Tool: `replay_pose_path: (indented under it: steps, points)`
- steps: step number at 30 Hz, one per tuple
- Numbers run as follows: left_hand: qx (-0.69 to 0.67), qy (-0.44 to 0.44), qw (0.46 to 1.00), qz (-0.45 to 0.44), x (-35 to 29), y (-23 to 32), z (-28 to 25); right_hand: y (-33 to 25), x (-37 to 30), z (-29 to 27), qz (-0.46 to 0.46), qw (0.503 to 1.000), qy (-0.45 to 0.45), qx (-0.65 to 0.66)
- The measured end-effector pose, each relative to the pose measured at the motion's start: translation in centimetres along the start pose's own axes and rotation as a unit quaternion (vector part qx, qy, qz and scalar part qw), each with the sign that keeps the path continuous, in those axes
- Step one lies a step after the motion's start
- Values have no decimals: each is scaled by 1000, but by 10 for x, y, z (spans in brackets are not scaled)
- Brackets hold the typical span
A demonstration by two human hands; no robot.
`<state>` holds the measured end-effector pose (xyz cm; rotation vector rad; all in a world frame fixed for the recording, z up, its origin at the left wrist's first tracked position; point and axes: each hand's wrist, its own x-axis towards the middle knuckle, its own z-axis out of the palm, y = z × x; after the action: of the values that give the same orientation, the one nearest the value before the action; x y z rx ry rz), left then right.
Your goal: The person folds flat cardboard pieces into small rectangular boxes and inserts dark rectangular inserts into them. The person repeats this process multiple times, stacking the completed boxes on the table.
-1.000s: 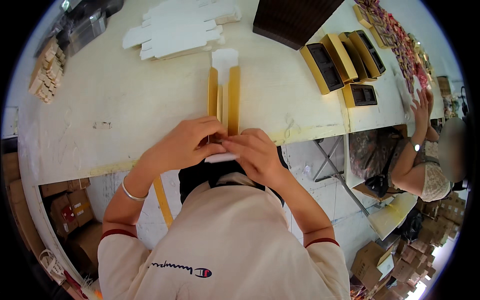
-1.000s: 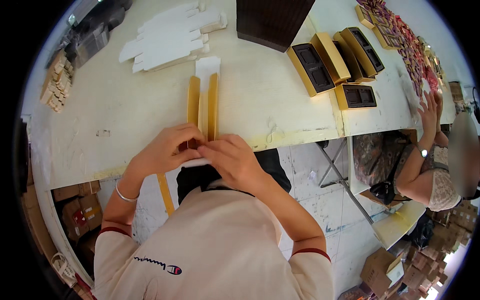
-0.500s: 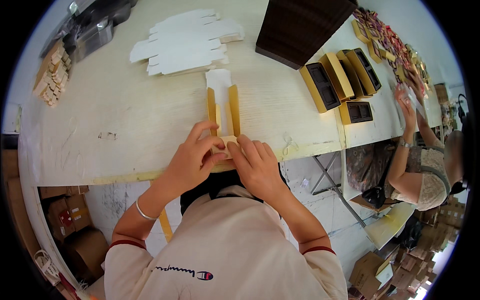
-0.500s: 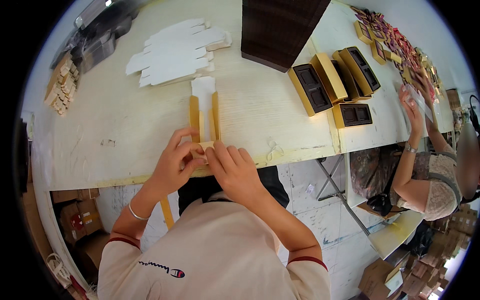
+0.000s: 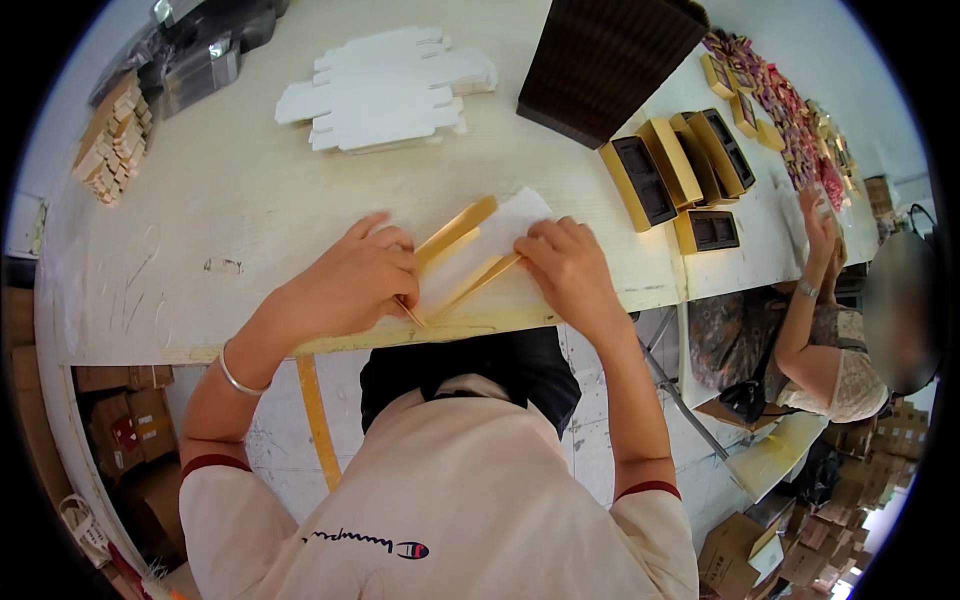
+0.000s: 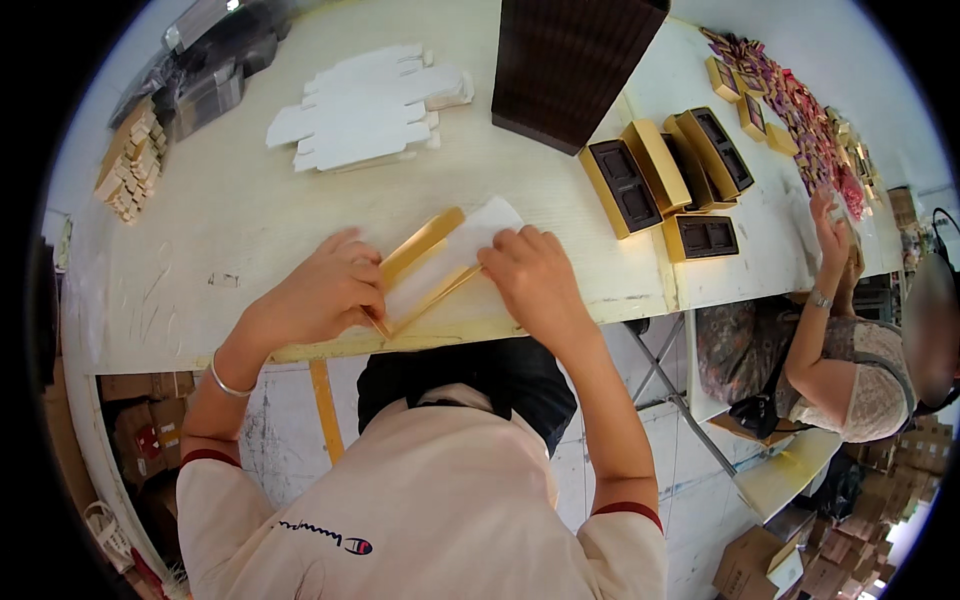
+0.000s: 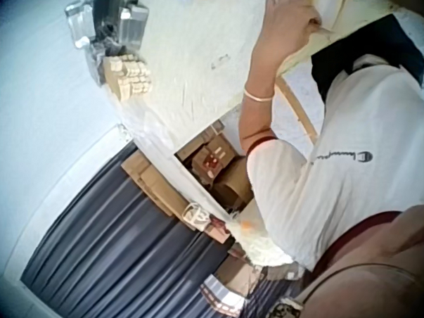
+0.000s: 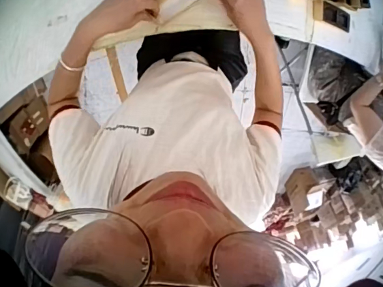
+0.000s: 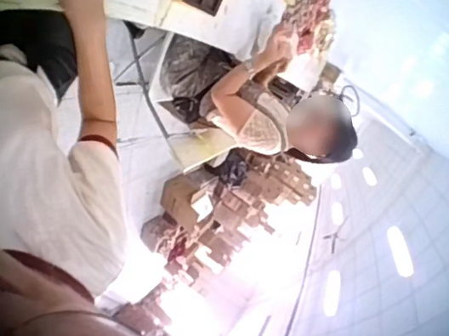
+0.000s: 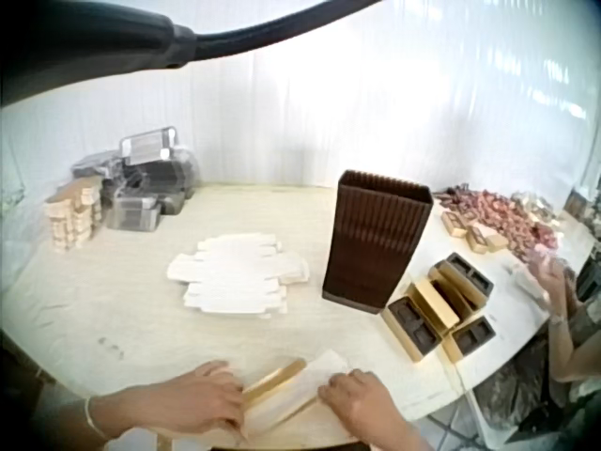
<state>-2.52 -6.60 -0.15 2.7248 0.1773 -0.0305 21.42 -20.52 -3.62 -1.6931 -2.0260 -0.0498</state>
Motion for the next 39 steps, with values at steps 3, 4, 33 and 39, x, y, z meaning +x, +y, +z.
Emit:
replay_pose_path:
  steps: [3,4,33,39]
  points:
    - [148,156,976,-22,9,29,-7,-13,-5,7,-13,1000,-17,23]
    - [143,178,973,-40,9,35,-1,-26,-7,12,0,999,-1,49]
    - [-253,195,944,-79,10,25,51,-52,2,30,29,982,-42,180]
    - [-273,219,928,-127,8,25,61,-57,-22,8,-34,993,-43,105]
